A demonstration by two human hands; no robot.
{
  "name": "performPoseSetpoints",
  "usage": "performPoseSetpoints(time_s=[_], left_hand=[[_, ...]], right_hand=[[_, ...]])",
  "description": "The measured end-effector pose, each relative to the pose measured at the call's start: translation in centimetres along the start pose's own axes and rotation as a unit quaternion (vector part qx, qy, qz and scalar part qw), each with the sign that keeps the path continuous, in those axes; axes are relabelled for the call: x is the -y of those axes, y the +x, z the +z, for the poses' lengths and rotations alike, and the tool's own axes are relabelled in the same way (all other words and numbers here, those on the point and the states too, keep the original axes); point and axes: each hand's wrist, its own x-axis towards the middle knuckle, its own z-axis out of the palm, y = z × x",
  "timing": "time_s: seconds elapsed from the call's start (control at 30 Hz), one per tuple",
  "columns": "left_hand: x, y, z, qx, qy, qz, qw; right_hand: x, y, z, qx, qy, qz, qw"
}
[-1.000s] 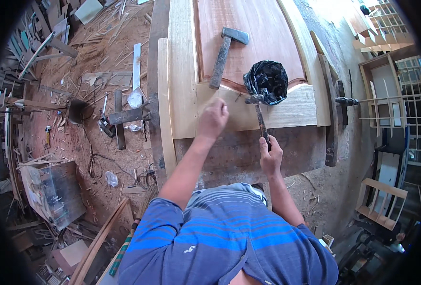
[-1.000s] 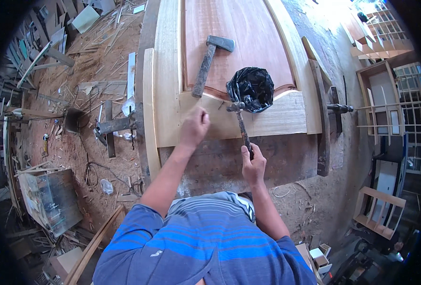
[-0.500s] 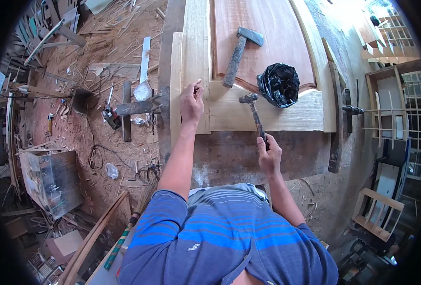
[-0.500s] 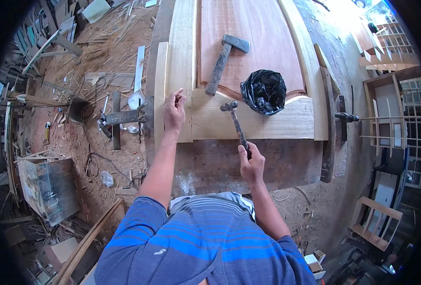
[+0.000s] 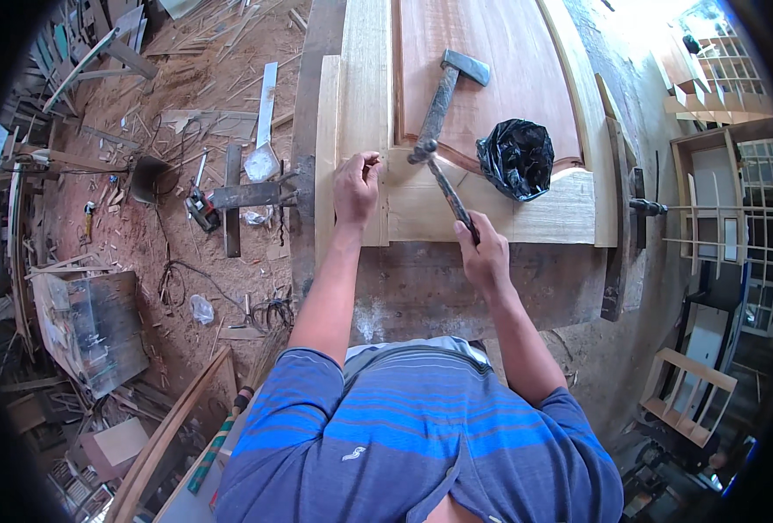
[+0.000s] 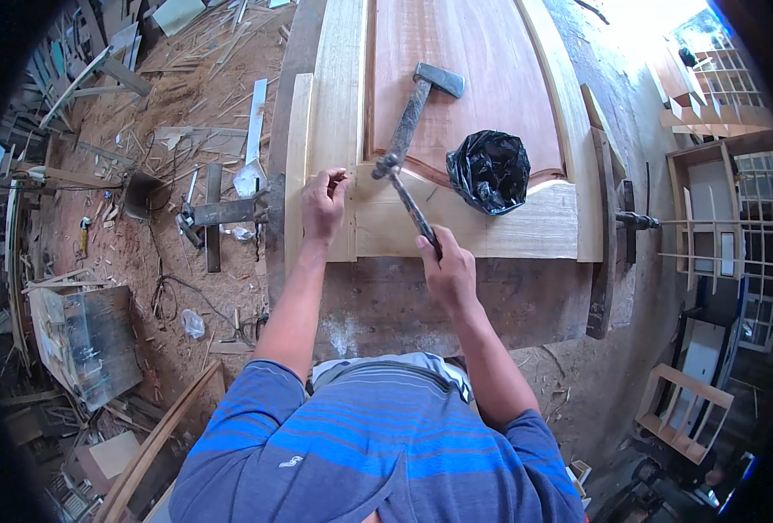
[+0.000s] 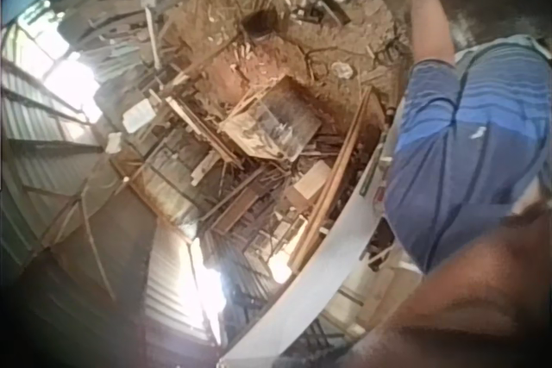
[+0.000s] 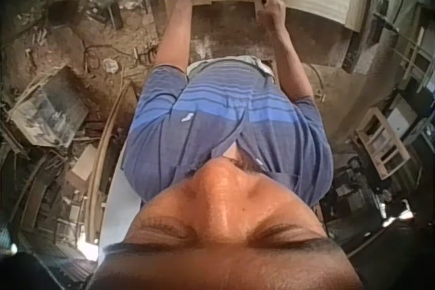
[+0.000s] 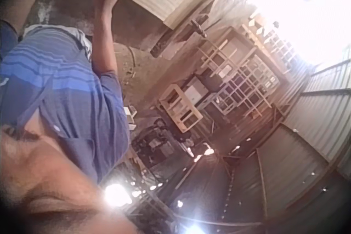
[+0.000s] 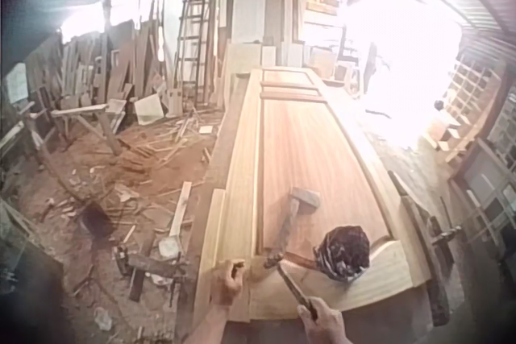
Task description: The person flips a wooden door on a workbench, secures it with a clamp, and hammers nails into the door using a hammer.
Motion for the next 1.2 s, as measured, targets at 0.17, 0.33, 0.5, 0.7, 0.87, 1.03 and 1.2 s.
performPoseSetpoints(time_s=[0.17, 0.33, 0.5, 0.7, 0.87, 1.03, 1.2], left_hand=[[0.2, -0.2, 0.0, 0.013, -0.005, -0.04, 0.999], [-0.1, -0.3, 0.3, 0.001, -0.038, -0.036, 0.999], [0.2, -0.6, 0.5, 0.001, -0.099, -0.085, 0.991], [0.1, -0.5, 0.5, -0.004, -0.096, -0.087, 0.991], [0.6, -0.6, 0.6, 0.0, -0.081, -0.073, 0.994], [0.2, -0.4, 0.5, 0.007, -0.096, -0.085, 0.992], [0.9, -0.6, 0.4, 0.01, -0.082, -0.07, 0.994]], right_hand=[[2.7, 3.0, 0.5, 0.019, -0.03, -0.088, 0.996], [4.9, 4.7, 0.5, 0.051, -0.046, -0.115, 0.991], [4.3, 5.2, 0.9, 0.085, -0.12, -0.149, 0.978], [5.5, 5.5, 0.6, 0.077, -0.076, -0.131, 0.986], [4.1, 5.8, 0.5, 0.124, -0.175, -0.141, 0.966], [6.8, 5.3, -0.3, 0.041, -0.065, -0.136, 0.988], [6.1, 6.3, -0.3, 0.163, -0.23, -0.112, 0.953]])
